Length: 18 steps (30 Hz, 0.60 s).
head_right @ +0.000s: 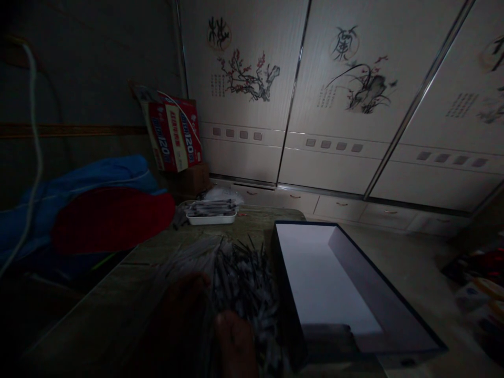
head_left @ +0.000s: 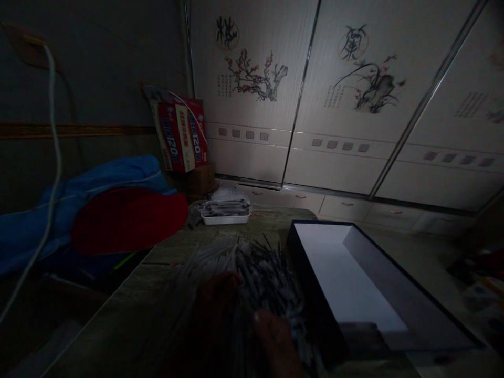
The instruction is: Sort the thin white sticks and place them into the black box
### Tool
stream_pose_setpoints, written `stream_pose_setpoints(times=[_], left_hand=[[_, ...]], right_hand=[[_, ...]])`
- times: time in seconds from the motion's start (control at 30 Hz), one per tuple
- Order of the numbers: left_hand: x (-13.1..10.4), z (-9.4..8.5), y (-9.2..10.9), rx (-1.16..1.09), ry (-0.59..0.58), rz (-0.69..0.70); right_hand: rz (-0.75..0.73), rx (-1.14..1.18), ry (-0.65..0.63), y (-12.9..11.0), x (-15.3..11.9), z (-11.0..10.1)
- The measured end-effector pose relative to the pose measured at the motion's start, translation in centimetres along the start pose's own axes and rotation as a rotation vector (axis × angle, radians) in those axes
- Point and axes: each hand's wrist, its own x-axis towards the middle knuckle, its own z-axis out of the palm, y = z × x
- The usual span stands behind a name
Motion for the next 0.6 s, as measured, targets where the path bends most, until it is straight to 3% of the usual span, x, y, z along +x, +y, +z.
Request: stream_pose_setpoints(times=[0.1, 0.2, 0.33, 0.43, 0.53, 0.6], left_hand=[[0.2, -0.1, -0.2, 0.019, 0.002, -0.007], [0.4, -0.4, -0.1, 0.044, -0.002, -0.018], [0.1, -0.6, -0.1, 0.100, 0.043, 0.047], [-0.5, -0.5, -0.4, 0.206, 0.117, 0.085], [-1.1, -0.4, -1.0, 0.288, 0.173, 0.072], [-1.3, -0.4, -1.5, 0.325, 0.177, 0.083]], right_hand=[[0.206, 0.211, -0.255, -0.8, 0.7, -0.3], [0.169, 0.091, -0.324, -1.7, 1.3, -1.1], [-0.095, -0.059, -0.083, -3.7, 1.2, -2.1], [-0.173, -0.033, 0.045, -7.0, 0.7, -3.5], [-0.186, -0.169, 0.090, -11.1, 0.5, -6.5], [-0.360, -0.431, 0.252, -13.3, 1.5, -9.7]])
